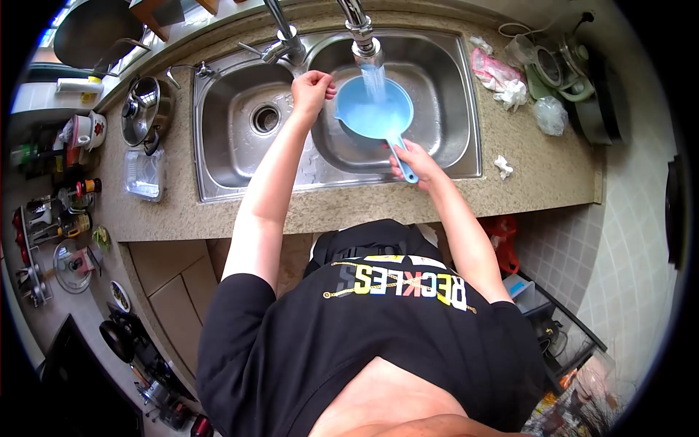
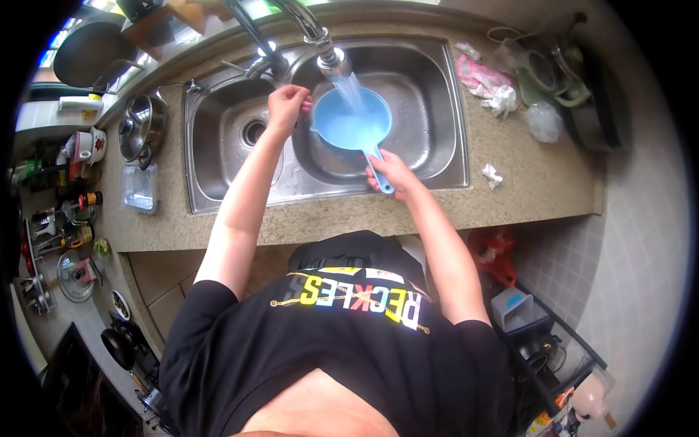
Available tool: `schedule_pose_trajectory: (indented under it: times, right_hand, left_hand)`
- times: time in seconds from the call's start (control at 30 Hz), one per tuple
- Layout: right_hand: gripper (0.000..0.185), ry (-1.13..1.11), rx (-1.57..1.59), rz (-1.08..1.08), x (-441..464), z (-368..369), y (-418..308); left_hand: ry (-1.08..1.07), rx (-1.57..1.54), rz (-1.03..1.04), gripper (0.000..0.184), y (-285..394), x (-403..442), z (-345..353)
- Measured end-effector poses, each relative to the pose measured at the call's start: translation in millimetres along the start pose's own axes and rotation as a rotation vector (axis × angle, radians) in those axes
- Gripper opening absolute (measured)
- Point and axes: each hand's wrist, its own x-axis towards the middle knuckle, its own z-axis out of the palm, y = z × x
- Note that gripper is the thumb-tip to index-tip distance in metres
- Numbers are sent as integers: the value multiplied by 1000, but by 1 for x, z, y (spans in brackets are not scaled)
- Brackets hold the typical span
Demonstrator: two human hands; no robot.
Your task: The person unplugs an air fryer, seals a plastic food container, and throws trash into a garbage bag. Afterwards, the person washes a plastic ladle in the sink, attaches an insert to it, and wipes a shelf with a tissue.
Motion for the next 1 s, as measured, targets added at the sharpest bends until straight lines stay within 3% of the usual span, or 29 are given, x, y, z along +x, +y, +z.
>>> schedule_pose_trajectory:
  times: [0.1, 0.2, 0.27, 0.33, 0.4, 0.53, 0.6, 0.63, 0.67, 0.7, 0.73, 0.77, 0.8, 0.87, 0.9, 0.97, 1.0]
  right_hand:
    - [31, -42, 173, 23, -14, -26, 0]
    - [27, 85, 125, -99, 2, -32, -15]
    - [26, 65, 116, -127, 23, -27, -19]
    - [27, 31, 106, -148, 39, -18, -14]
    - [27, 20, 110, -120, 37, -10, -4]
    - [26, -25, 138, -49, 4, -19, 4]
    - [26, 7, 45, -20, -5, -32, 10]
    - [23, 31, 14, -17, -8, -31, 7]
    - [23, 39, 18, -15, -10, -30, 6]
    - [21, 42, -11, -23, -10, -27, 5]
    - [19, 41, -44, -34, -9, -24, 3]
    - [25, 50, -47, -55, -10, -21, 2]
    - [25, 53, -49, -56, -10, -19, 2]
    - [22, 55, -126, -105, -12, -17, 1]
    - [19, 51, -99, -97, -16, -15, -2]
    - [18, 48, -91, -111, -17, -13, -7]
    - [18, 37, -78, -129, -16, -12, -7]
  left_hand:
    - [85, -211, -35, 15, -11, -6, -12]
    - [129, -165, -97, 21, -37, -1, -19]
    - [111, -124, -107, 23, -41, -2, -15]
    - [47, -196, -301, 17, -34, -7, -9]
    - [59, -197, -325, 16, -38, -4, -4]
    - [59, -195, -248, 27, -47, 2, 4]
    - [84, 442, 75, 30, -32, -8, 15]
    - [78, 478, 203, 28, -31, -11, 28]
    - [10, 553, 369, 22, -30, -13, 43]
    - [-215, 634, 440, 17, -26, -18, 56]
    - [-329, 688, 525, 24, -32, -29, 75]
    - [-603, 773, 616, 44, -40, -29, 86]
    - [-872, 839, 565, 63, -38, -34, 95]
    - [-1102, 1083, 579, 73, -52, -24, 108]
    - [-1107, 1078, 585, 73, -48, -19, 110]
    - [-1012, 1299, 803, 72, -38, -10, 106]
    - [-1073, 1161, 722, 71, -36, 3, 102]
